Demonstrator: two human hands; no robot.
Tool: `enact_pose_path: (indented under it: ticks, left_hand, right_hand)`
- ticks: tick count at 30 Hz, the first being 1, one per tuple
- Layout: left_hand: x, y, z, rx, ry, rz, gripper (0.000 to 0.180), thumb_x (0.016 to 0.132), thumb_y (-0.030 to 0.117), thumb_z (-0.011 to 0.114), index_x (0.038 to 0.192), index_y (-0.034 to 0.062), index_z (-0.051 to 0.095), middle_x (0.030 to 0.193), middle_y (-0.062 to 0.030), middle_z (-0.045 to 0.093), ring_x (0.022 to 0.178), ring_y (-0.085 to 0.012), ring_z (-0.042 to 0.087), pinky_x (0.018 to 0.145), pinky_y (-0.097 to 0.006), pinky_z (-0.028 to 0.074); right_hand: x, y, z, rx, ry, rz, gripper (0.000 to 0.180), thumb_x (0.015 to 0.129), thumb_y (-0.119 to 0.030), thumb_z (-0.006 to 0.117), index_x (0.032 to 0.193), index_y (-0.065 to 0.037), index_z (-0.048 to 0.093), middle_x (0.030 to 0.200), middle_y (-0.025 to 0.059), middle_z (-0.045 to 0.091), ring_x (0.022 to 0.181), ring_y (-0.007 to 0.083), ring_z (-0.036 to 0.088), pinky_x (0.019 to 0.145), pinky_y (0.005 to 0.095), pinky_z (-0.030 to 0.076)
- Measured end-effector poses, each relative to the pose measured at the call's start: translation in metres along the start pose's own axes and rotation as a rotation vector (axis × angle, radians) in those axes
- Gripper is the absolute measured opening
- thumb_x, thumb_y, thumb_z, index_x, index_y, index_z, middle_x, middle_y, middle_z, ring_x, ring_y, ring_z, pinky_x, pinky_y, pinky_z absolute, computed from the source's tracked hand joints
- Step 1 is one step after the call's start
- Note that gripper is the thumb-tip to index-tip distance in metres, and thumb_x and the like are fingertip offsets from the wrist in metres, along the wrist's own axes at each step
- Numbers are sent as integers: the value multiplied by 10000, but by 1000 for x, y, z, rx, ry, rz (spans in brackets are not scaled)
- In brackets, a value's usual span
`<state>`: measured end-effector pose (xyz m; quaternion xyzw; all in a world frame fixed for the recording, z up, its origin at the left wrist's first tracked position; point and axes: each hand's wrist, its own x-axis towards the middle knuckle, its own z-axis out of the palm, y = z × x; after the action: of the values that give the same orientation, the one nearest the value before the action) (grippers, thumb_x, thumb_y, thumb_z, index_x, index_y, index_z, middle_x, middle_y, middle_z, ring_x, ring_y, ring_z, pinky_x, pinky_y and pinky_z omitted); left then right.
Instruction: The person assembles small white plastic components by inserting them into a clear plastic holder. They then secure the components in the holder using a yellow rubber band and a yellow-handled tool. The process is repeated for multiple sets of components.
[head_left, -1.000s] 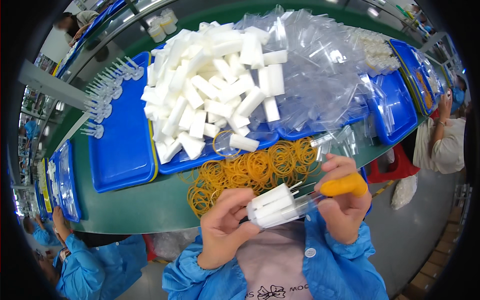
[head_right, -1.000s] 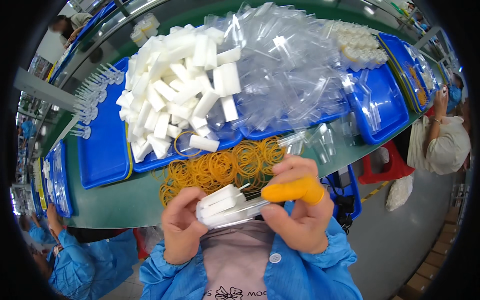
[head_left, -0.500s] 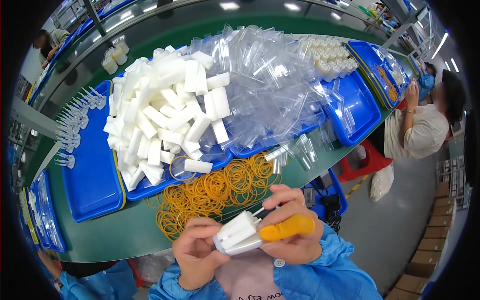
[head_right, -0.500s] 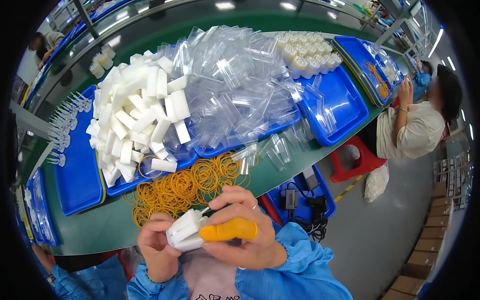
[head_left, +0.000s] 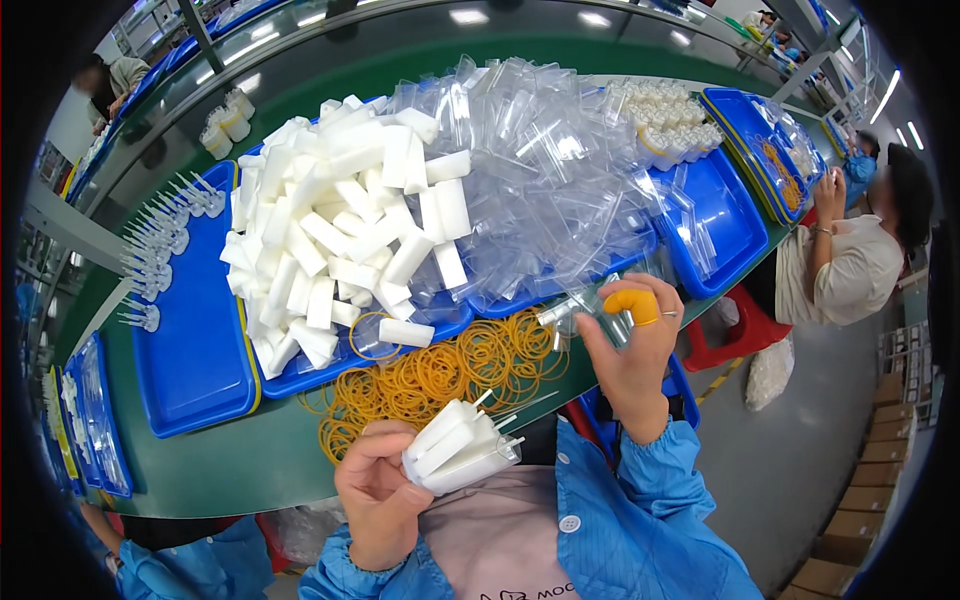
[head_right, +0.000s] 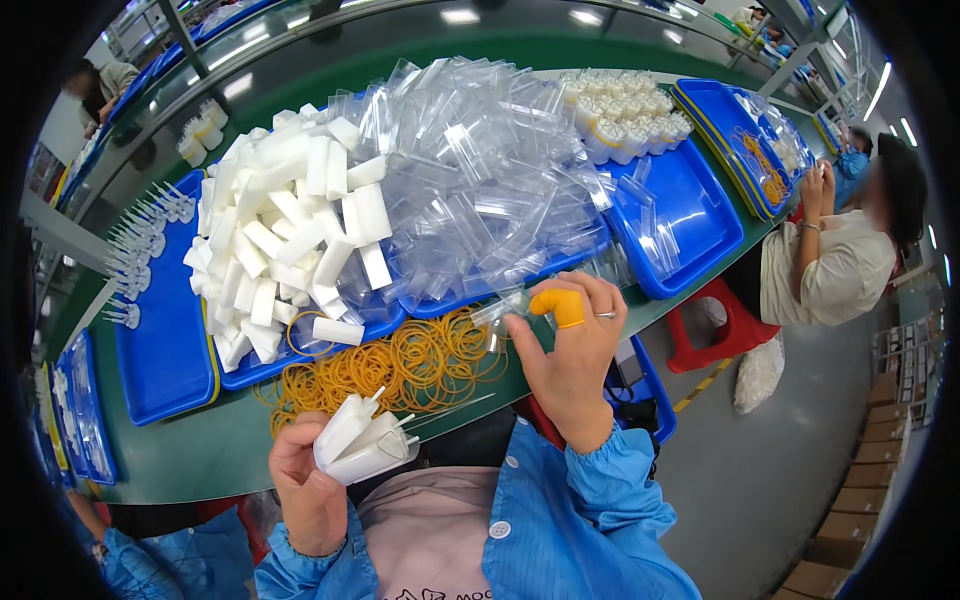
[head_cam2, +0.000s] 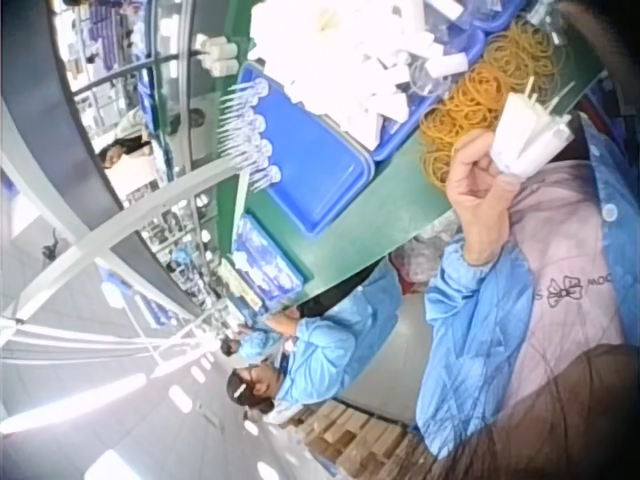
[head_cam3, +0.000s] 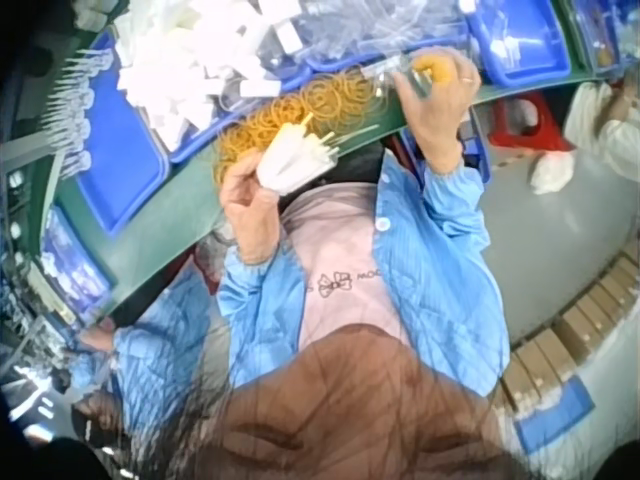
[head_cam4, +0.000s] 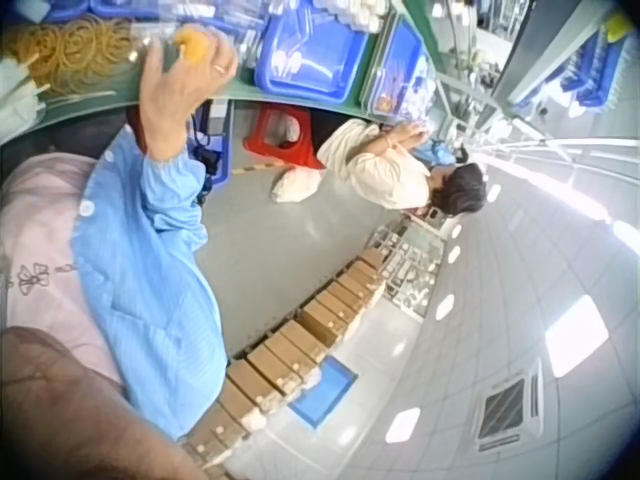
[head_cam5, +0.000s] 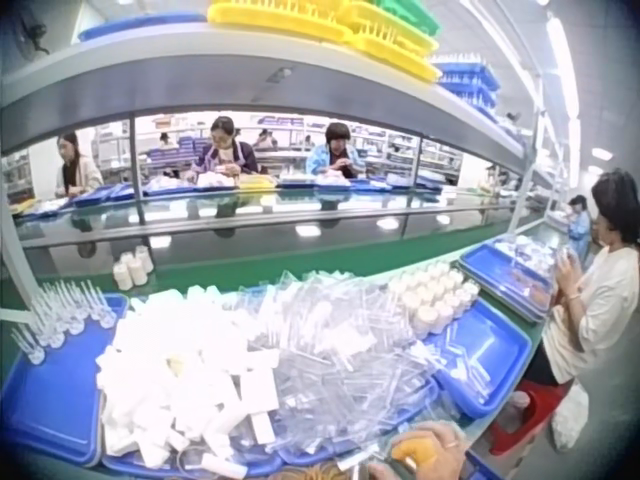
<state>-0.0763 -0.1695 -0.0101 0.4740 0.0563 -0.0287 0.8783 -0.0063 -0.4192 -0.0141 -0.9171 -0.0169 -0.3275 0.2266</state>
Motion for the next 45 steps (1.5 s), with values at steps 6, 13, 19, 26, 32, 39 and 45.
enact_pose_path:
  ticks: [6,13,19,26,32,39,45]
  left_hand:
    - [1,1,0,-4,6,-1,454,636,44,749,1051,-14,575,1058,-123,525,951,-196,548,867,-315,431]
    - [1,1,-1,-10,6,-6,452,652,73,759,1055,-13,573,1055,-122,525,954,-192,548,863,-308,433]
    - [1,1,-3,1,6,-4,455,657,94,770,1052,-12,573,1057,-122,525,952,-188,549,857,-307,436]
    - [2,1,-1,0,3,-1,456,665,109,773,1055,-10,570,1058,-120,526,953,-186,549,857,-307,437]
    - [2,3,1,5,38,4,444,673,90,743,1065,-16,565,1086,-134,525,969,-188,542,882,-316,423]
    - [0,-2,-3,88,79,50,476,616,68,708,1064,-20,575,1067,-139,525,949,-220,533,882,-316,405]
    - [-9,-6,12,326,36,174,441,760,99,607,1163,-47,499,1104,-169,547,1042,-247,547,938,-364,423]
  right_hand:
    - [-8,7,-3,56,20,16,294,662,-66,741,905,-68,574,936,87,573,968,291,511,884,422,356]
    - [-17,5,-14,341,-99,198,286,676,23,689,932,-18,569,953,105,570,838,271,578,750,327,452]
    - [-13,2,-23,305,-130,118,211,682,49,665,880,1,607,944,106,574,849,258,590,744,317,464]
    - [-15,6,-27,299,-154,112,257,690,54,669,939,1,632,970,114,583,852,255,601,741,311,466]
    - [-17,2,-29,347,-107,211,220,718,21,668,935,4,637,945,114,591,814,214,593,720,282,460]
    - [-21,-3,-43,830,-59,415,152,796,-11,631,941,36,633,942,89,606,872,155,570,784,258,433]
    - [-12,-13,-36,1232,-180,479,261,850,-22,584,1102,18,530,906,83,616,853,135,585,797,281,472]
